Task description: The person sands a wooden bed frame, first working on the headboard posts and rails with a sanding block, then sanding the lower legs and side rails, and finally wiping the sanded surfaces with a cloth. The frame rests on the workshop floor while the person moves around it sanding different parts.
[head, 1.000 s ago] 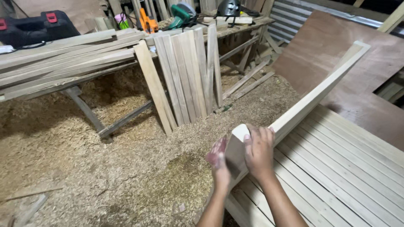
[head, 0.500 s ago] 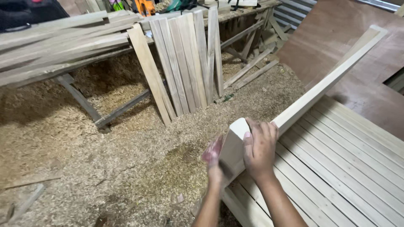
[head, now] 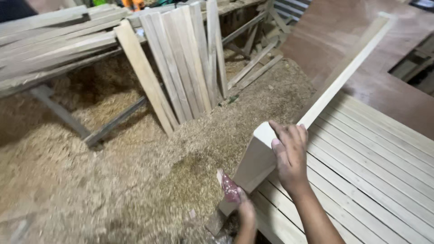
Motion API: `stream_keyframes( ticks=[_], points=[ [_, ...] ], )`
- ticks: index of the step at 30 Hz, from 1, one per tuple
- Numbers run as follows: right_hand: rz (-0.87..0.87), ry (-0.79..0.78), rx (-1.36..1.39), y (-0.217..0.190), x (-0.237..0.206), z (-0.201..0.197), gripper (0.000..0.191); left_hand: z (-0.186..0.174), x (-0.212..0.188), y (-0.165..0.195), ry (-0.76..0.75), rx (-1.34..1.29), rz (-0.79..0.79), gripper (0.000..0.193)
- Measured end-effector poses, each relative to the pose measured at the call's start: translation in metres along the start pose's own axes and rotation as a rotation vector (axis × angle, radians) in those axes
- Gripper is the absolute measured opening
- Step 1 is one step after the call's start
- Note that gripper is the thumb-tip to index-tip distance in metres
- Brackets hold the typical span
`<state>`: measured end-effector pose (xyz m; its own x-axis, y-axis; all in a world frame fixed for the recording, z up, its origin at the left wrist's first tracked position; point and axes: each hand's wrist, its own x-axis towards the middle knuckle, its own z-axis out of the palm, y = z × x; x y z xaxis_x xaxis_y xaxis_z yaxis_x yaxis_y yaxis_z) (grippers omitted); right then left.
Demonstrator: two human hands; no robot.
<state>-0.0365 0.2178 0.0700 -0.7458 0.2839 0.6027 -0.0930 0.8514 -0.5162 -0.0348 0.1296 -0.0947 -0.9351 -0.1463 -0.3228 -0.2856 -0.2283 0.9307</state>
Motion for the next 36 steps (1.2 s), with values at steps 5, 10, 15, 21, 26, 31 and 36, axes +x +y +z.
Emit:
stream_keyframes(
  ticks=[5,10,15,21,26,31,36],
  points=[
    [0.075,0.019,-0.005,-0.004,0.001,0.003,0.046,0.037,0.014,-0.009,-0.085,0.463,0.768,0.059],
    [0.118,0.034,0.068,-0.013,-0.005,0.006,0.049,-0.010,0.038,0.007,-0.580,0.468,0.962,0.042],
    [0.288,0.128,0.317,-0.022,-0.009,0.009,0.056,-0.039,0.068,0.034,-0.876,0.555,0.949,0.055],
    [0.356,0.153,0.257,-0.023,-0.006,0.011,0.059,-0.007,0.091,0.026,-0.708,0.541,1.590,0.054],
    [0.369,0.148,0.354,-0.020,-0.003,0.014,0.060,-0.049,0.106,-0.003,-0.952,0.912,1.080,0.023],
    [0.277,0.143,0.233,-0.013,-0.003,0.017,0.061,-0.036,0.106,0.013,-0.961,0.533,1.155,0.039],
    [0.270,0.183,0.266,-0.010,-0.004,0.024,0.060,-0.005,0.101,0.048,-0.788,0.351,1.485,0.039]
  ],
)
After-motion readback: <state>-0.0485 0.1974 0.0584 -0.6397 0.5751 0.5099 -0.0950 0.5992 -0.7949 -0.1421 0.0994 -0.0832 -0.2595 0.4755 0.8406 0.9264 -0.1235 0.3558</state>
